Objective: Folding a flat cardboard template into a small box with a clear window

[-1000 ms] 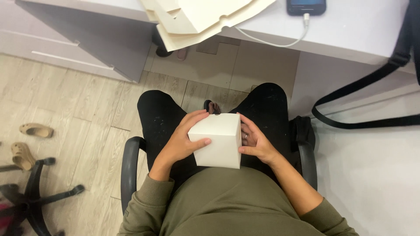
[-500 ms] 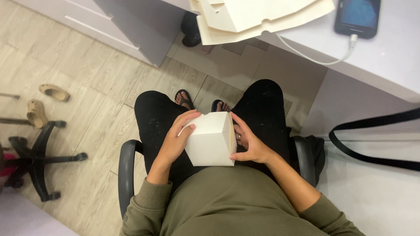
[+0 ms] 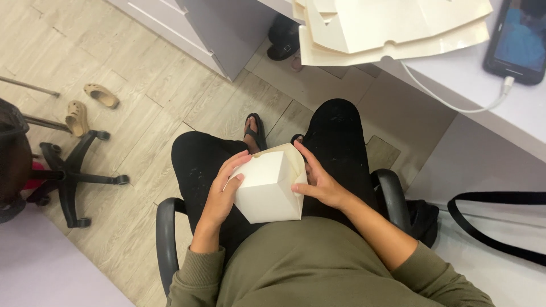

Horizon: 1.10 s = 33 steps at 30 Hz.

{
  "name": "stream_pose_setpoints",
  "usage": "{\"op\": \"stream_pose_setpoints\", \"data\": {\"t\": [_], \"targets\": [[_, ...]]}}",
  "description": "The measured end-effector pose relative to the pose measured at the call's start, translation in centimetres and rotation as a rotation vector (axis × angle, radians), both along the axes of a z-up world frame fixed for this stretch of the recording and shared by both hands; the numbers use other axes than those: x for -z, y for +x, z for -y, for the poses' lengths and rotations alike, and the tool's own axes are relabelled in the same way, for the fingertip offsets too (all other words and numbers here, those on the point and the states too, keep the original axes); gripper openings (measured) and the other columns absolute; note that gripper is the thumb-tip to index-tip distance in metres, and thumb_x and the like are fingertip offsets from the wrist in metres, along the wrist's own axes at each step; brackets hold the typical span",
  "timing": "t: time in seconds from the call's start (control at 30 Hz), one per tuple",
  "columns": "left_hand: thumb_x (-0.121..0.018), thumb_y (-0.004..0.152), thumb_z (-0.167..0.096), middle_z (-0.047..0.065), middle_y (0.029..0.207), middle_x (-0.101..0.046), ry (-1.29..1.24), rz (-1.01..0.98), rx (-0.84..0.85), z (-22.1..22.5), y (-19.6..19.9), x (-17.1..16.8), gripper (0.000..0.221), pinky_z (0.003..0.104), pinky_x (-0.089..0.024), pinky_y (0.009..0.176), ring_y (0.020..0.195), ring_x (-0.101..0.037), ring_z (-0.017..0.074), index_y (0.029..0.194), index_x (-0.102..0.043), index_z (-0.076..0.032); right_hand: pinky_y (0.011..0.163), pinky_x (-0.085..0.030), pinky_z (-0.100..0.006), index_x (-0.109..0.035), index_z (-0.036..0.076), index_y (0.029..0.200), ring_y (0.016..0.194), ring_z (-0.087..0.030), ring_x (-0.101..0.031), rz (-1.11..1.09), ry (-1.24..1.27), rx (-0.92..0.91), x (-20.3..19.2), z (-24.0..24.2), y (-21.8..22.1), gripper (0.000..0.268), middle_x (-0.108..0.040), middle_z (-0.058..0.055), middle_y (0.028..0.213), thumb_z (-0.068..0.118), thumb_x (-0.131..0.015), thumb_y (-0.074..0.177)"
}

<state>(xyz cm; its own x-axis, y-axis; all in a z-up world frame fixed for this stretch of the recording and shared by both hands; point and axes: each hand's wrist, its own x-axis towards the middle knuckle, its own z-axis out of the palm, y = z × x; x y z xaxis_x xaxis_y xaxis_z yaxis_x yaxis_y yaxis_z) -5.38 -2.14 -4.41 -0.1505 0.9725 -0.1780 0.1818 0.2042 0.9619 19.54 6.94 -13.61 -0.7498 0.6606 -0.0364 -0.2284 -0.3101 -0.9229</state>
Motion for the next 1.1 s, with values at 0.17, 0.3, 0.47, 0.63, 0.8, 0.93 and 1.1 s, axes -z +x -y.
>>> {"op": "stream_pose_setpoints", "data": {"t": [0.17,0.3,0.47,0.63,0.8,0.93,1.1], "targets": [[-0.048,0.09,-0.034,0.016,0.151,-0.05,0.009,-0.019,-0.042,1.0,-0.6,0.3,0.055,0.05,-0.038,0.113,0.141,-0.044,0.0352,0.137,-0.061,-0.01,0.102,-0.053,-0.042,-0.012,0.018,0.165,0.125,-0.025,-0.053,0.039,0.002,0.03,-0.3,-0.4,-1.3,0.097,-0.041,-0.02,0.151,0.011,-0.072,0.09],[-0.047,0.089,-0.038,0.014,0.151,-0.05,-0.006,-0.022,-0.066,1.1,-0.7,0.6,0.057,0.048,-0.04,0.113,0.141,-0.045,0.0338,0.137,-0.061,-0.01,0.103,-0.052,-0.043,-0.019,0.018,0.164,0.123,-0.022,-0.052,0.06,0.006,0.008,-0.2,-0.3,-1.5,0.098,-0.044,-0.017,0.147,0.012,-0.078,0.087],[-0.046,0.089,-0.041,0.014,0.151,-0.049,-0.024,-0.013,-0.05,0.4,-0.2,1.1,0.058,0.048,-0.041,0.113,0.14,-0.045,0.0339,0.137,-0.061,-0.011,0.11,-0.044,-0.044,-0.016,0.019,0.165,0.134,-0.024,-0.045,0.076,0.031,-0.039,0.3,0.1,-0.6,0.098,-0.029,-0.016,0.161,0.019,-0.078,0.089],[-0.046,0.089,-0.04,0.014,0.149,-0.051,-0.006,-0.035,-0.028,-0.2,0.4,1.1,0.056,0.048,-0.04,0.112,0.139,-0.046,0.0331,0.135,-0.062,-0.011,0.111,-0.044,-0.046,-0.02,0.015,0.164,0.135,-0.026,-0.047,0.124,0.076,-0.05,1.4,0.6,0.7,0.104,-0.029,-0.018,0.162,0.022,-0.085,0.083],[-0.046,0.09,-0.039,0.014,0.149,-0.051,0.001,-0.04,0.032,-1.1,1.1,1.2,0.056,0.048,-0.041,0.112,0.138,-0.047,0.0339,0.135,-0.062,-0.011,0.109,-0.046,-0.045,-0.024,0.012,0.162,0.132,-0.025,-0.049,0.106,0.06,0.03,1.6,1.6,1.8,0.096,-0.028,-0.016,0.161,0.018,-0.081,0.086],[-0.046,0.09,-0.037,0.013,0.148,-0.052,0.01,-0.044,0.088,-1.7,1.9,0.9,0.054,0.048,-0.041,0.111,0.138,-0.048,0.0327,0.134,-0.063,-0.011,0.108,-0.049,-0.043,-0.034,0.012,0.159,0.13,-0.022,-0.051,0.061,0.018,0.139,1.8,2.3,2.6,0.079,-0.024,-0.009,0.161,0.01,-0.073,0.09],[-0.044,0.09,-0.031,0.016,0.151,-0.048,0.028,-0.057,0.199,-2.8,3.0,0.9,0.053,0.052,-0.034,0.116,0.141,-0.042,0.0374,0.135,-0.062,-0.01,0.105,-0.051,-0.041,-0.041,0.009,0.155,0.126,-0.024,-0.056,0.086,0.044,0.31,2.0,3.3,4.1,0.078,-0.038,-0.011,0.155,0.007,-0.076,0.086]]}}
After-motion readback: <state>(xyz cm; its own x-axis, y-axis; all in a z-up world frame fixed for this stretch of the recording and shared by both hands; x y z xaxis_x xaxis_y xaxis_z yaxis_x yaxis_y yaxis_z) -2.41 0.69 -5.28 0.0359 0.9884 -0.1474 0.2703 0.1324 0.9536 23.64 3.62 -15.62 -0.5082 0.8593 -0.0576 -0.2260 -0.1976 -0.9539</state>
